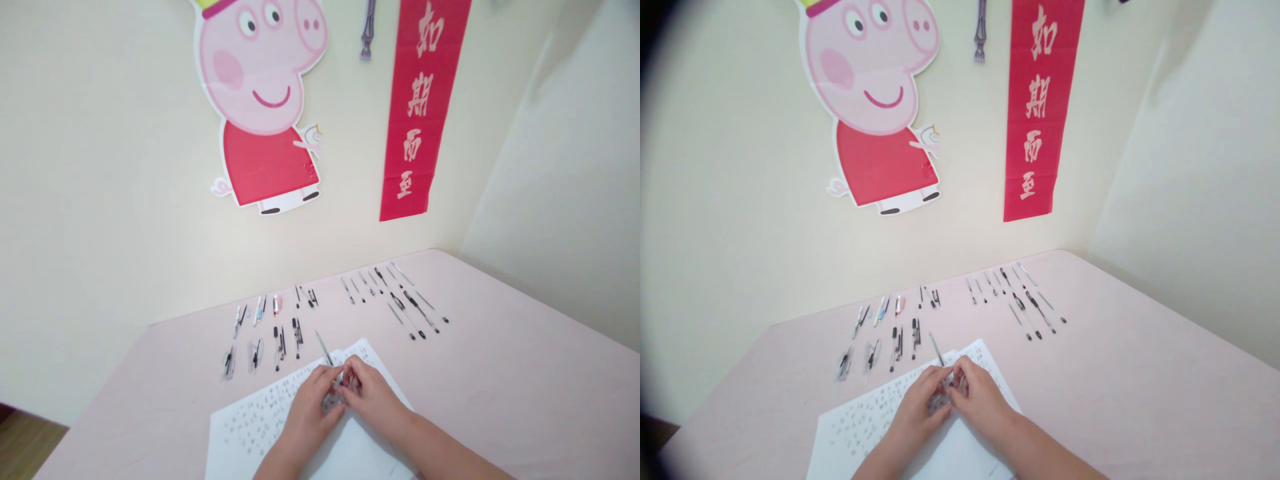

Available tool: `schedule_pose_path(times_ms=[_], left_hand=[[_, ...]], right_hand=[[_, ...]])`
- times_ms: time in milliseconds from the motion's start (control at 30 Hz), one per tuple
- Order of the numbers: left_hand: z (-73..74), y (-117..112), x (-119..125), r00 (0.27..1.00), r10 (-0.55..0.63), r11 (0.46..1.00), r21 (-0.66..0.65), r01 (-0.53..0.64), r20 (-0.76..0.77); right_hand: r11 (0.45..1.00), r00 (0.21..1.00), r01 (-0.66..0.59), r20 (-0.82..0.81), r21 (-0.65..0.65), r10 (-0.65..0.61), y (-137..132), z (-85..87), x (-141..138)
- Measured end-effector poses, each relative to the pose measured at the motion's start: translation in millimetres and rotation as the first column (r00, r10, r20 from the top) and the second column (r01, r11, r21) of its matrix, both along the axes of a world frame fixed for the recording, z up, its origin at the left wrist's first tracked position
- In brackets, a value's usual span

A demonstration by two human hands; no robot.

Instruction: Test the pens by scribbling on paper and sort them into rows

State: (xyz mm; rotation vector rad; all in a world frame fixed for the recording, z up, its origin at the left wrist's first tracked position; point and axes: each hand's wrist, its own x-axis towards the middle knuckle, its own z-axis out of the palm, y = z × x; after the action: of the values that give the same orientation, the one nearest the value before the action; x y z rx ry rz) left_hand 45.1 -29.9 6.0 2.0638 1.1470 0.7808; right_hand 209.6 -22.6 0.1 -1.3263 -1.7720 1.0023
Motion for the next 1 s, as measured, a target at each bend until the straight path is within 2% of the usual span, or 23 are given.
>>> schedule_pose_path(times_ms=[200,433,600,800,1000], left_hand=[[-5.4,1,-1,1.000,0.025,0.999,-0.029,-0.025,0.003],[-3.7,-1,-2,0.999,0.033,0.999,-0.024,-0.034,-0.023],[-3.0,1,-3,0.998,0.020,1.000,-0.012,-0.021,-0.064],[-1.4,1,-3,0.998,0.016,1.000,-0.011,-0.017,-0.065],[0.4,1,-2,0.997,0.028,1.000,-0.012,-0.029,-0.071]], right_hand=[[0.994,0.997,0.071,0.013,0.086,-0.072,14,-5.2,12],[0.958,0.961,0.228,0.118,0.175,-0.250,36,-8.2,42],[0.926,0.903,0.291,0.251,0.240,-0.349,48,-3.2,67],[0.894,0.782,0.340,0.440,0.292,-0.441,53,-2.4,90],[0.887,0.698,0.374,0.546,0.272,-0.462,55,-5.6,97]])
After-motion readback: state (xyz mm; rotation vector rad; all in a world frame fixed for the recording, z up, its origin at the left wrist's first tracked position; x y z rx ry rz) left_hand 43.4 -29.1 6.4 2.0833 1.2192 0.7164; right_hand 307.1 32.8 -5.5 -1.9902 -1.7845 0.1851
